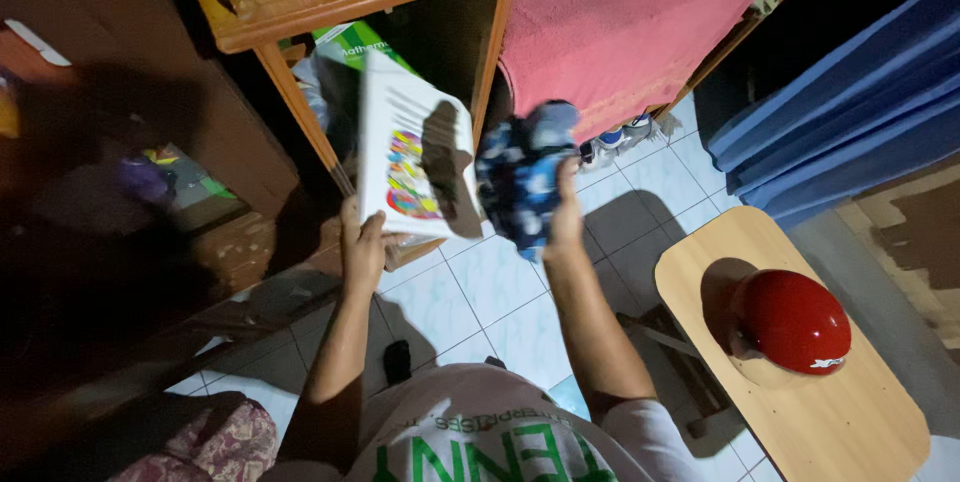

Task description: The person wipes a red helmet and two books with a patterned cloth. They retrieve the helmet from a shelf, wipe it thoroughly, and place it on a small table. Then they take two books from the shelf, wipe each cover, and place them on the table next to the helmet.

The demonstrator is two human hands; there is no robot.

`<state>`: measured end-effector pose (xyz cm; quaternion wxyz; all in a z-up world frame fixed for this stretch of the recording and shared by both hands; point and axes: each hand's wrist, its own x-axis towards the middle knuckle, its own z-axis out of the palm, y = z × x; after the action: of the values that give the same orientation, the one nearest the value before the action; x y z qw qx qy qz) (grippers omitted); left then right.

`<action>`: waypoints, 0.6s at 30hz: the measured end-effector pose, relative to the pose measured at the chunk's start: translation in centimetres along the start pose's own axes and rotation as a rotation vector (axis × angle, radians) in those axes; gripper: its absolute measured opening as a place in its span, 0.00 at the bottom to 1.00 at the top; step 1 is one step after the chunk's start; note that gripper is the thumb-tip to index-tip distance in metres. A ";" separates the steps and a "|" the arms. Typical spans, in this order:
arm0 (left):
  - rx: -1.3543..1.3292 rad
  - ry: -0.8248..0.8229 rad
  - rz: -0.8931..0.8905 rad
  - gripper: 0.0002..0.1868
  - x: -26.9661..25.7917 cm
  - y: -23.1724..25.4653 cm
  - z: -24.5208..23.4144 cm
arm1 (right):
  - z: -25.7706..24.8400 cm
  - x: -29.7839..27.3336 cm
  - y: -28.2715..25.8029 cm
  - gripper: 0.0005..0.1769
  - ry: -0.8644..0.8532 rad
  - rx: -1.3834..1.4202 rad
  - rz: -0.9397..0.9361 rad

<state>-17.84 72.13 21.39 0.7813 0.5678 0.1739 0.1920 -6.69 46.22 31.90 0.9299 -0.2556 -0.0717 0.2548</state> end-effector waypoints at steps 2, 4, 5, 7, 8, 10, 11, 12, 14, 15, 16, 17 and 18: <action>-0.024 -0.060 -0.082 0.25 -0.9 -0.7 -0.6 | -0.2 0.8 3.4 0.40 0.023 -0.456 -0.043; -0.052 -0.100 -0.161 0.26 -1.8 -2.4 -0.9 | 0.0 0.2 8.2 0.40 -0.023 -1.034 -0.107; -0.035 -0.168 -0.053 0.27 -2.6 -3.4 -1.1 | 0.3 -0.5 10.5 0.39 -0.100 -1.257 -0.201; -0.002 -0.307 0.156 0.28 -3.8 -4.4 -1.2 | 0.7 -2.0 13.5 0.39 -0.223 -1.546 -0.422; -0.006 -0.299 0.029 0.29 -4.3 -4.1 -1.2 | 0.5 -2.0 13.8 0.39 -0.192 -1.553 -0.420; -0.012 -0.292 -0.216 0.30 -5.4 -2.5 -0.6 | -0.2 -0.1 12.8 0.39 -0.069 -1.531 -0.413; -0.005 -0.294 -0.218 0.31 -6.4 -1.8 -0.1 | -0.8 1.3 11.9 0.39 0.036 -1.490 -0.379; 0.002 -0.297 -0.221 0.31 -7.3 -1.3 0.4 | -1.5 2.8 10.7 0.39 0.145 -1.455 -0.348; 0.000 -0.302 -0.252 0.30 -7.8 -1.1 1.7 | -2.8 4.5 8.5 0.39 0.333 -1.439 -0.257; -0.006 -0.303 -0.286 0.30 -8.0 -1.5 2.4 | -3.2 4.5 8.1 0.39 0.404 -1.428 -0.193; -0.012 -0.303 -0.321 0.29 -8.1 -2.0 2.9 | -3.5 4.4 7.8 0.37 0.369 -1.526 -0.401; -0.006 -0.315 -0.318 0.29 -7.9 -2.4 2.9 | -3.5 3.3 8.3 0.37 0.370 -1.512 -0.389; 0.000 -0.327 -0.315 0.29 -7.6 -2.7 2.9 | -3.4 1.5 9.4 0.38 0.371 -1.499 -0.377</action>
<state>-22.78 65.22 20.05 0.8194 0.5572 0.1316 -0.0268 -8.65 52.46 24.18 0.5343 -0.8352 -0.1100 -0.0700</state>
